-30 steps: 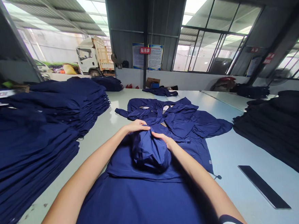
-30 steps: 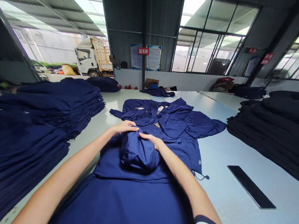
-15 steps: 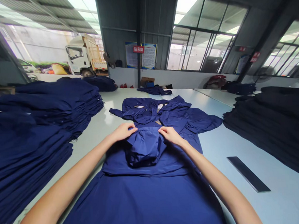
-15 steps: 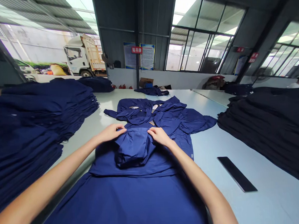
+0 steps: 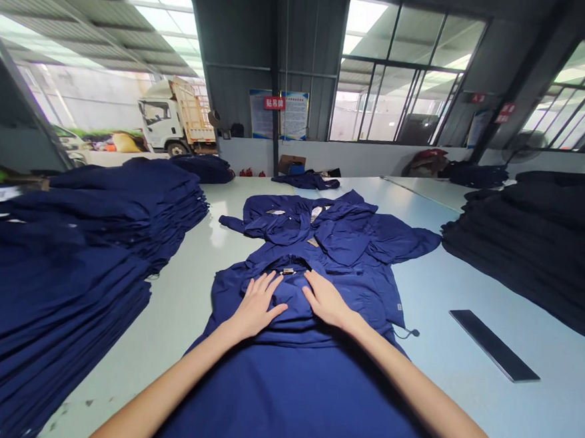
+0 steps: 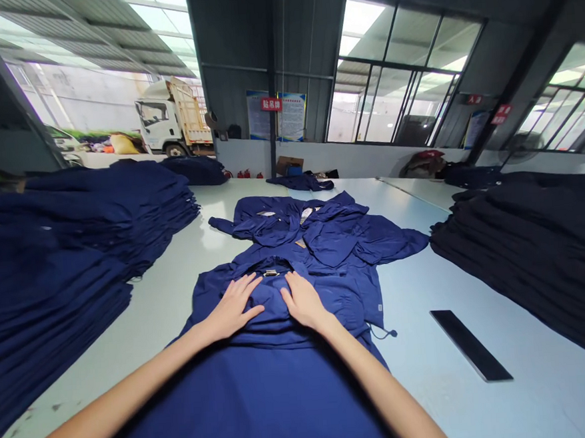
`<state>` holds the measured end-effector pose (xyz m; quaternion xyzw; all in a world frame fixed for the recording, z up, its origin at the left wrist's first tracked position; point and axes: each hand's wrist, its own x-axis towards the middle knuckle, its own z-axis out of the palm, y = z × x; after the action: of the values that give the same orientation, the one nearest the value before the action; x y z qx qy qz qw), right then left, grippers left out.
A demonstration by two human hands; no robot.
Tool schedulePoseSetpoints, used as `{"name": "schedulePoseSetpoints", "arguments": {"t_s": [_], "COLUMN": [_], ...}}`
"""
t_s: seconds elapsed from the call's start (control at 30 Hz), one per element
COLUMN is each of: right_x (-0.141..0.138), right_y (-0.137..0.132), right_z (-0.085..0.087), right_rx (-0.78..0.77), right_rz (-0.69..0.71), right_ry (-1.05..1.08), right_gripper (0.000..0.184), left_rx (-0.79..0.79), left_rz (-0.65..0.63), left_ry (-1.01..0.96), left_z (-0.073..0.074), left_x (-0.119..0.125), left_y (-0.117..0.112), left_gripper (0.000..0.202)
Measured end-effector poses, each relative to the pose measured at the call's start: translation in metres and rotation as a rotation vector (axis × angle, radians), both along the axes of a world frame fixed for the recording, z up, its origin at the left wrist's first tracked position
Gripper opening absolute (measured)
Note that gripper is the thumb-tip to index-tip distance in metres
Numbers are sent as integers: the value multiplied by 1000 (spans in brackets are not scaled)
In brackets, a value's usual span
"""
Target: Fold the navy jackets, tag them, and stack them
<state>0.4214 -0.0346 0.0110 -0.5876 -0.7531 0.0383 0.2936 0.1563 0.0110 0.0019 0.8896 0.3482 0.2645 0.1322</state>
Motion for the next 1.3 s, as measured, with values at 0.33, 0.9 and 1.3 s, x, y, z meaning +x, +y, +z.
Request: {"name": "schedulePoseSetpoints", "arguments": {"t_s": [0.33,0.9,1.3], "right_x": [-8,-3,28], "right_y": [-13,-180,-317], "right_z": [-32,-27,-21], "right_rx": [64,-17,26], "right_rz": [44,23,-126], "right_ry": [-231,-128,-121], "right_gripper": [64,59,47], "left_rx": [-97,68,86], "left_rz": [7,29,235], "left_ry": [84,31,13], "left_z": [-23,-40,-42], "left_x": [0,-92,-188], "left_y": [5,-133,-244], "left_gripper": [64,52,44]}}
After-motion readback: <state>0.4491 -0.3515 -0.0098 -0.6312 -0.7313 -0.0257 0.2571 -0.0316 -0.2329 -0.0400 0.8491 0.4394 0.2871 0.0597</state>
